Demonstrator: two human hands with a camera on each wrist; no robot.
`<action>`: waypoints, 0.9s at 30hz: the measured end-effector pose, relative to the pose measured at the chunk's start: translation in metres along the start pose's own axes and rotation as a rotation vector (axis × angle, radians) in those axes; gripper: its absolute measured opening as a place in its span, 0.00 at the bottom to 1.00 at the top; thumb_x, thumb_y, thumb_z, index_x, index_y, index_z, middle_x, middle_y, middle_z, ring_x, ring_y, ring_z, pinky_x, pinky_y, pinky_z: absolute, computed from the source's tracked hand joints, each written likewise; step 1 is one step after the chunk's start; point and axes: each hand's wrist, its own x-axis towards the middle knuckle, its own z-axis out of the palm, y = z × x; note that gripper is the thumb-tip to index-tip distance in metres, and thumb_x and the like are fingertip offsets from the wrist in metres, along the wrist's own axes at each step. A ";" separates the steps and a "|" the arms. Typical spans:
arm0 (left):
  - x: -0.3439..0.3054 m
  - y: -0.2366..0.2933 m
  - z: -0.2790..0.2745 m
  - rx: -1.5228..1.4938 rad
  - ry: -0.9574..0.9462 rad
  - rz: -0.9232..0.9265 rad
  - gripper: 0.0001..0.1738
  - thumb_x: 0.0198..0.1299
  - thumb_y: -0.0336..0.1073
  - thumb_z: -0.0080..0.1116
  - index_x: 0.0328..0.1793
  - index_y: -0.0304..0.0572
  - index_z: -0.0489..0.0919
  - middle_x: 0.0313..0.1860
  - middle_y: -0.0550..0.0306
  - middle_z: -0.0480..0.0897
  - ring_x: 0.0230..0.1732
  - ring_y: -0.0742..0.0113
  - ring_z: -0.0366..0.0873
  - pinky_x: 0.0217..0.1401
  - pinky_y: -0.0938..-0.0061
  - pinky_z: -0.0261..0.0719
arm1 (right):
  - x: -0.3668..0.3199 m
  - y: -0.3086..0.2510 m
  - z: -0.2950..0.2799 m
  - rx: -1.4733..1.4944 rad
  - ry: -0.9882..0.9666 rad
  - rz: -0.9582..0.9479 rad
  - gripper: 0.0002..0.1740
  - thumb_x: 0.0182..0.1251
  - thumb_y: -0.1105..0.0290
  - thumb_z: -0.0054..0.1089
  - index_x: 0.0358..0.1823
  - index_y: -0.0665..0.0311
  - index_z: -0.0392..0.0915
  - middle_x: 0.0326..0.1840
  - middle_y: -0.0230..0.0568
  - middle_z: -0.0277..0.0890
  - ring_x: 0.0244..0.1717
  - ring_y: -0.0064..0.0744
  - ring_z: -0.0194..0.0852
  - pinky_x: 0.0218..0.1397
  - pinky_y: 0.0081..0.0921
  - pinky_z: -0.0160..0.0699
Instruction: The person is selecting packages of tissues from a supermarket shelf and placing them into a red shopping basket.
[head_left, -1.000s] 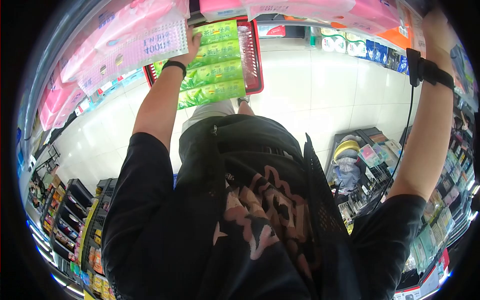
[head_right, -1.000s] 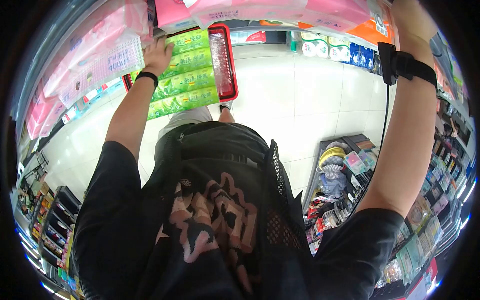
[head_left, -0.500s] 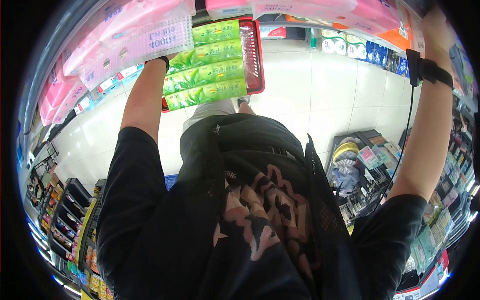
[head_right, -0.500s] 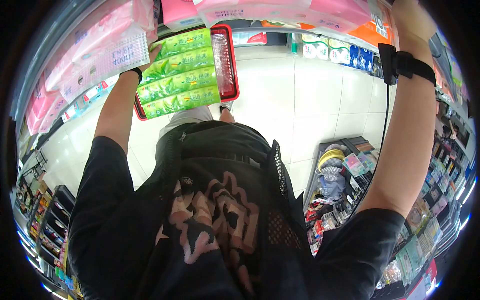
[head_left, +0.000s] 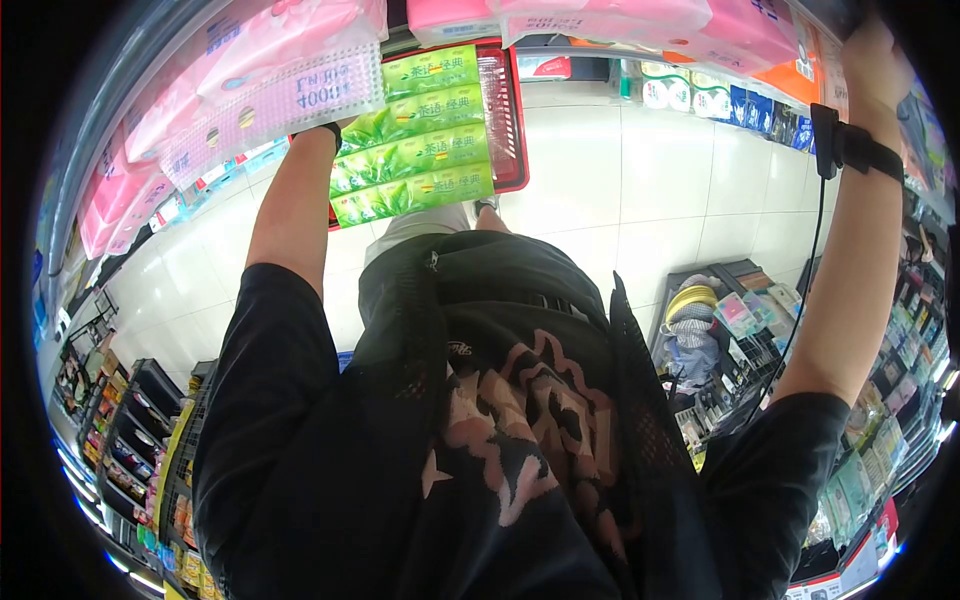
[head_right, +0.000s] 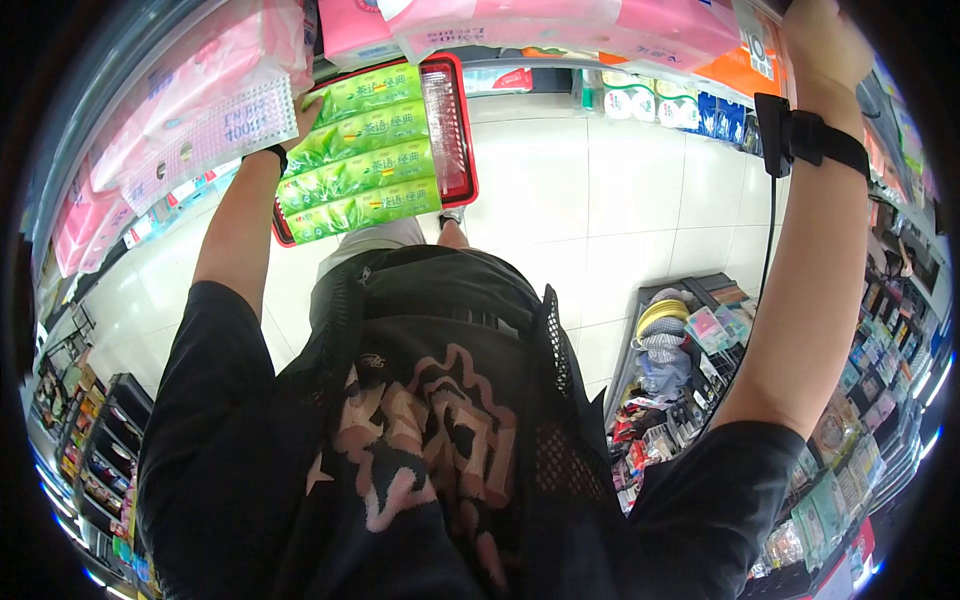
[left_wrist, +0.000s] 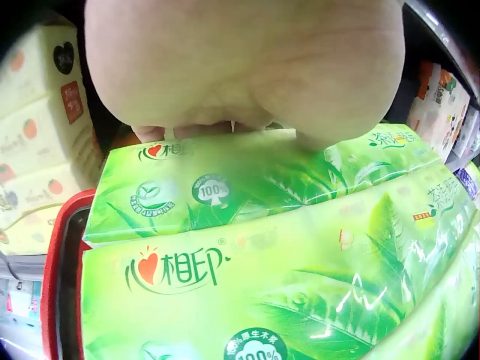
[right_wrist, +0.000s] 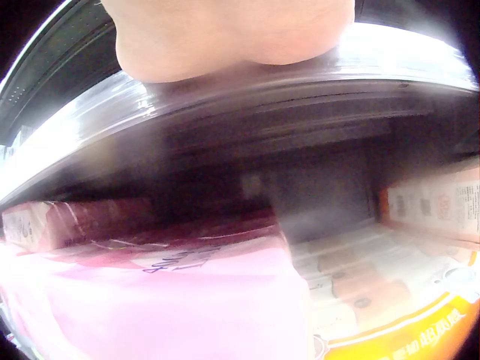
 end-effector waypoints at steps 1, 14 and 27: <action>0.000 -0.002 0.006 0.010 0.003 0.001 0.43 0.76 0.72 0.39 0.80 0.47 0.73 0.80 0.37 0.71 0.82 0.37 0.65 0.85 0.46 0.58 | -0.001 -0.001 -0.001 0.001 -0.009 -0.002 0.22 0.76 0.60 0.47 0.32 0.75 0.74 0.34 0.69 0.78 0.35 0.70 0.74 0.44 0.57 0.75; -0.013 -0.027 0.016 -0.095 0.070 -0.037 0.45 0.76 0.73 0.38 0.85 0.48 0.67 0.86 0.39 0.64 0.86 0.40 0.58 0.89 0.50 0.52 | -0.001 -0.002 -0.003 0.001 -0.023 0.038 0.24 0.77 0.59 0.44 0.32 0.76 0.73 0.36 0.72 0.78 0.37 0.71 0.74 0.48 0.60 0.73; -0.018 -0.015 -0.007 -0.188 0.006 -0.107 0.46 0.76 0.73 0.38 0.86 0.48 0.66 0.87 0.40 0.62 0.87 0.40 0.56 0.89 0.50 0.51 | 0.001 0.007 -0.001 -0.013 -0.029 -0.052 0.24 0.78 0.59 0.45 0.32 0.76 0.73 0.35 0.71 0.78 0.37 0.72 0.74 0.47 0.59 0.74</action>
